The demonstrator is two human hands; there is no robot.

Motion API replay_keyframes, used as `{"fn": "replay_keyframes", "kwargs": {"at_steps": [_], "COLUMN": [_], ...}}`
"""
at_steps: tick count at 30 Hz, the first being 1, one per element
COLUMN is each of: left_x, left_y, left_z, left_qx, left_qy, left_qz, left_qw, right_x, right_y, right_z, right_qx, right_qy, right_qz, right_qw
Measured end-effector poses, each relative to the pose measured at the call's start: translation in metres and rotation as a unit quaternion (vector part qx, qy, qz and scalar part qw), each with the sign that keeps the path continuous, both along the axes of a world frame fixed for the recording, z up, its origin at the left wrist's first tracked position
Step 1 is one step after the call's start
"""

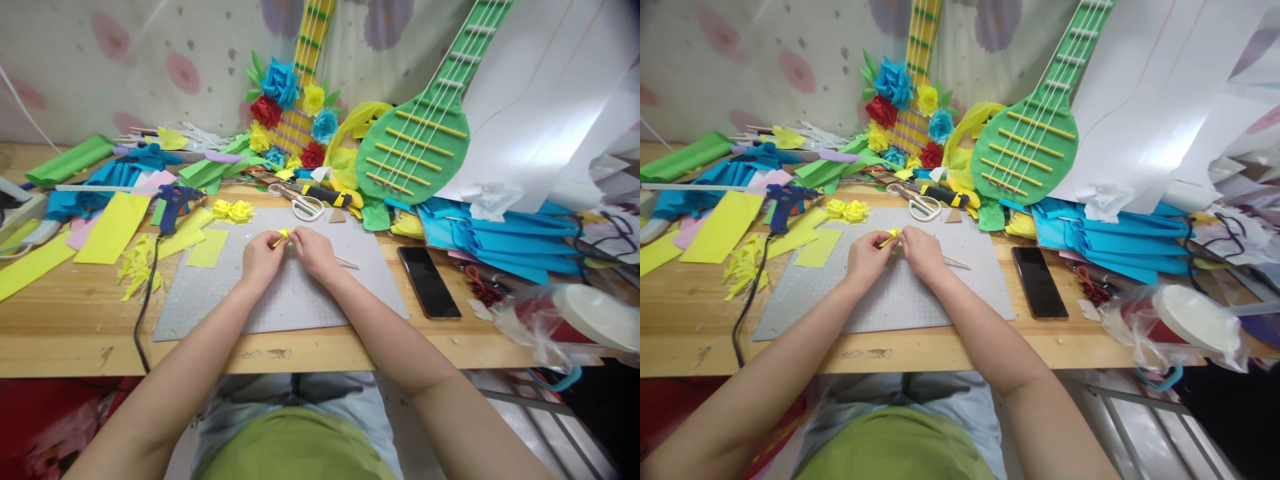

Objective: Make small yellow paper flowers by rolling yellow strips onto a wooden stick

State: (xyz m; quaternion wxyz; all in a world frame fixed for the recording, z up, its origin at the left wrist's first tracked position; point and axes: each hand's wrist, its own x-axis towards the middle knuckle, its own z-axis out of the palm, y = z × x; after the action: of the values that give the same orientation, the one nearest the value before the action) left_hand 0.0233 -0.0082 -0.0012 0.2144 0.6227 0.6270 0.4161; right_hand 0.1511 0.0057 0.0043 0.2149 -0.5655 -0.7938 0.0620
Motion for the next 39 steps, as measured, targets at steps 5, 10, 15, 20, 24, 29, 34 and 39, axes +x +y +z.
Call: {"fn": "replay_keyframes", "kwargs": {"at_steps": [5, 10, 15, 20, 24, 29, 34, 39], "left_x": [0.0024, 0.0030, 0.0046, 0.0025, 0.0007, 0.0011, 0.0008, 0.0012], "left_y": [0.0001, -0.0014, -0.0041, -0.0022, -0.0015, -0.0027, -0.0033, -0.0022], "left_z": [-0.0030, -0.0039, -0.0017, -0.0050, -0.0062, -0.0066, -0.0068, -0.0073], "left_qx": [0.057, 0.079, 0.104, 0.124, 0.162, 0.187, 0.200, 0.186], "left_qy": [0.057, 0.064, 0.157, 0.176, 0.173, 0.150, 0.166, 0.163], "left_qz": [0.008, 0.010, 0.064, 0.094, 0.074, 0.060, 0.067, 0.070], "left_qw": [0.997, 0.995, 0.980, 0.972, 0.969, 0.969, 0.963, 0.966], "right_x": [-0.0010, -0.0008, -0.0028, -0.0006, 0.0025, 0.0034, 0.0024, 0.0021], "right_y": [0.0003, -0.0008, -0.0036, -0.0031, -0.0011, -0.0005, 0.0002, 0.0002], "right_z": [0.0011, 0.0020, 0.0031, 0.0024, 0.0015, -0.0006, -0.0034, -0.0027], "right_qx": [-0.002, -0.003, -0.012, 0.018, 0.041, 0.056, 0.048, 0.030], "right_qy": [0.008, 0.005, -0.014, -0.011, -0.005, -0.023, -0.035, -0.046], "right_qz": [-0.016, -0.018, -0.003, 0.055, 0.076, 0.059, 0.054, 0.055], "right_qw": [1.000, 1.000, 1.000, 0.998, 0.996, 0.996, 0.997, 0.997]}}
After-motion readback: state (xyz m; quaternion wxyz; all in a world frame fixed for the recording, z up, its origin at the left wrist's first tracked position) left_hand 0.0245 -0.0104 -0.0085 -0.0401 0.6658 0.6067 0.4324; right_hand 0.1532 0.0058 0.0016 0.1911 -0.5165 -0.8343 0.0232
